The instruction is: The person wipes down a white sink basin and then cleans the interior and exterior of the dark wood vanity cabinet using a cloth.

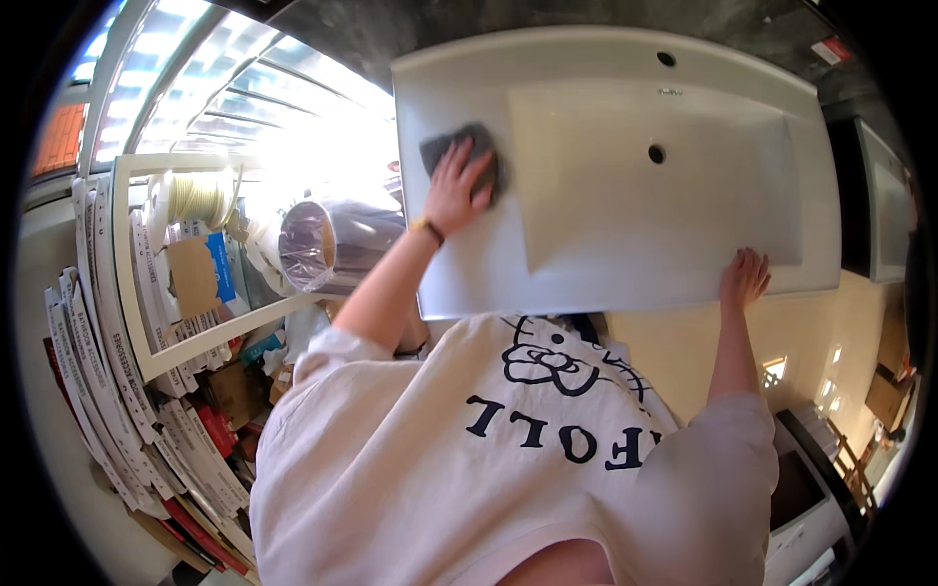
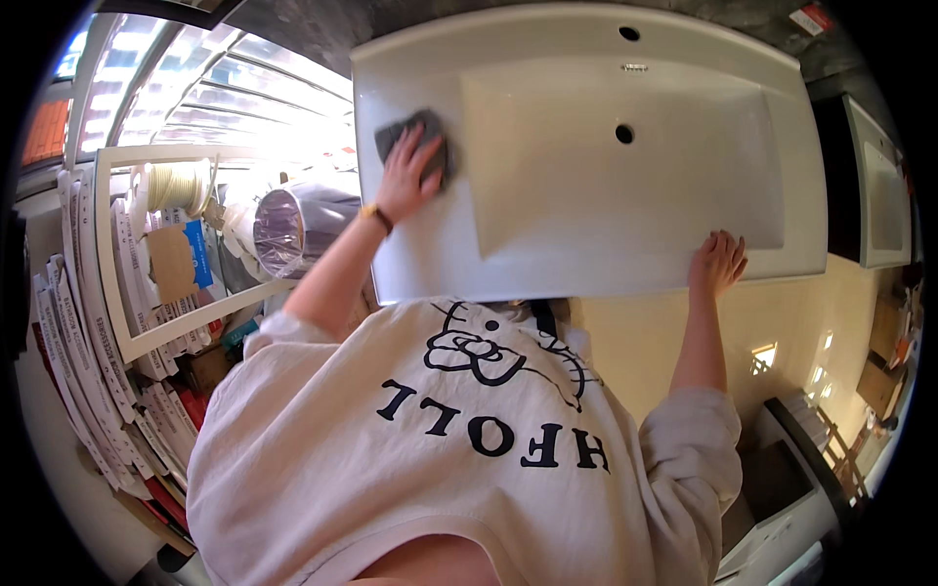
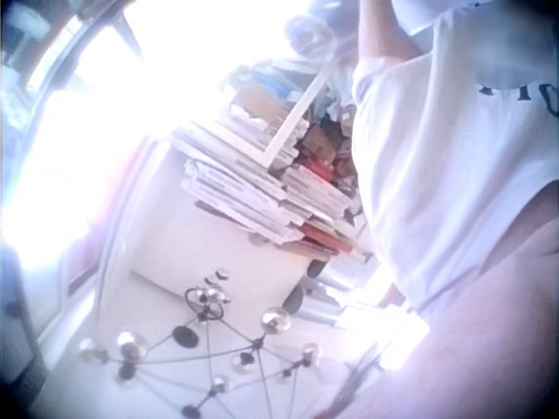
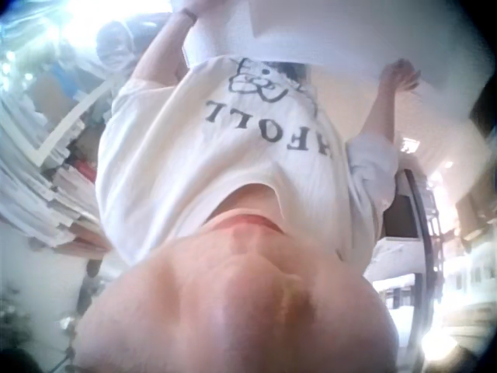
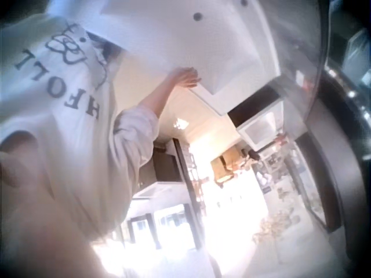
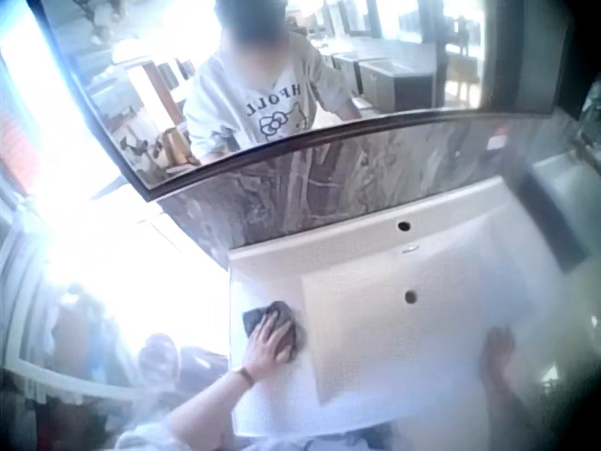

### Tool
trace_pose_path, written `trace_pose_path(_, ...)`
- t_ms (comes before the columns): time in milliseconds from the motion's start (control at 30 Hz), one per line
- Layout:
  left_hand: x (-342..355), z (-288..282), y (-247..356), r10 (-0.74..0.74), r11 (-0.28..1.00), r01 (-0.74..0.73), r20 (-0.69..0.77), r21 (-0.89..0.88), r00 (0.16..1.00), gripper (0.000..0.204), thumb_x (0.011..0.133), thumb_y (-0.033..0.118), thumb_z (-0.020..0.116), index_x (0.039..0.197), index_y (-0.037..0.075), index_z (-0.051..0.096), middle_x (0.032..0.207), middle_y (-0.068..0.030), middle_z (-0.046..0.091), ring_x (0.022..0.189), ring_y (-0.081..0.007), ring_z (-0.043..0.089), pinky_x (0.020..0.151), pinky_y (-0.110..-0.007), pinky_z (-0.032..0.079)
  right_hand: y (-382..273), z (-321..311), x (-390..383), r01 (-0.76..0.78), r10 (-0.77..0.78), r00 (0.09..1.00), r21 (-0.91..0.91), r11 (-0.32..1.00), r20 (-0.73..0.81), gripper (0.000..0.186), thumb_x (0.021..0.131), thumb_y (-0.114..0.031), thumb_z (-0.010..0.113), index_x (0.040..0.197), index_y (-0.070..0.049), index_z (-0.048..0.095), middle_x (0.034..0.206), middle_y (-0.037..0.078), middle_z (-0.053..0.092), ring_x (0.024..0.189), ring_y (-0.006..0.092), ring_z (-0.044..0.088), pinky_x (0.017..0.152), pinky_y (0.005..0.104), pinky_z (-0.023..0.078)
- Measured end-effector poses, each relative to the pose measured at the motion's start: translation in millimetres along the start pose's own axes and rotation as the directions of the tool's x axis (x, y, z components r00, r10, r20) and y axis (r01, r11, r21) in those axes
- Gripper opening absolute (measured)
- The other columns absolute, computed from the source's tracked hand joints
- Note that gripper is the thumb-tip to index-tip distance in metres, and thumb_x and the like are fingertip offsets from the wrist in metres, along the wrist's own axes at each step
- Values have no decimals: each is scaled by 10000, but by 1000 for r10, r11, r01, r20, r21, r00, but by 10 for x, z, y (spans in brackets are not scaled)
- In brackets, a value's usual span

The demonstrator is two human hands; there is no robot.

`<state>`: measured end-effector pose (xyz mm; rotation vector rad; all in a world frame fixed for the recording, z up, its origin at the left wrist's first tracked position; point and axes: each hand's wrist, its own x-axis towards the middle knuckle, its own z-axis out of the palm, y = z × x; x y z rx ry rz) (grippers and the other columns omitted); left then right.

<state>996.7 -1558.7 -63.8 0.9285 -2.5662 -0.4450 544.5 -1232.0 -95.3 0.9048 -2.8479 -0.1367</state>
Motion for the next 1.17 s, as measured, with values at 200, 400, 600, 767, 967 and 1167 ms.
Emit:
trace_pose_path(200,787,298,-84,-262,956,276,-130,99,956,584,827,385,618,1371,242,461,1507,-166,287,1381,-435,242,1101,-569,238,-21,-49,30,22,-22,1000,82,996,2,335,973,-338,392,1158,-191,630,1320,-64,536,1380,193,317,1134,453,199)
trace_pose_path(400,-495,147,929,219,975,-207,212,-77,953,507,803,282,603,1300,210,536,1470,-134,359,1385,-394,270,1126,-544,222,20,-10,19,-36,32,998,96,995,51,342,970,-346,388,1171,-201,624,1327,-72,529,1391,183,297,1151,444,171)
trace_pose_path(600,-1405,-535,847,39,999,-25,379,-43,924,578,790,261,625,1349,183,499,1511,-159,298,1404,-377,251,1139,-492,229,45,61,13,-62,57,996,68,996,71,337,973,-346,381,1176,-210,614,1331,-71,521,1396,182,287,1155,445,171)
trace_pose_path(767,-1224,-442,393,-226,971,211,147,111,963,624,801,241,605,1397,172,435,1530,-203,230,1399,-410,233,1135,-504,221,-36,-2,30,-57,56,996,18,998,75,321,974,-323,376,1159,-208,613,1325,-61,524,1397,198,283,1154,452,180)
trace_pose_path(967,-430,-121,131,-249,957,250,-26,146,968,605,865,303,587,1418,156,392,1519,-237,214,1390,-444,216,1132,-516,199,-48,-54,2,-71,68,996,50,996,59,285,962,-292,396,1106,-190,620,1308,-48,534,1391,212,292,1152,459,189)
trace_pose_path(1167,159,22,-440,-188,958,196,-59,209,980,626,859,342,610,1419,167,392,1520,-214,228,1381,-448,237,1110,-538,225,-68,-112,-33,-91,83,994,132,987,64,272,938,-291,451,1098,-149,619,1306,-22,538,1397,220,284,1155,465,180)
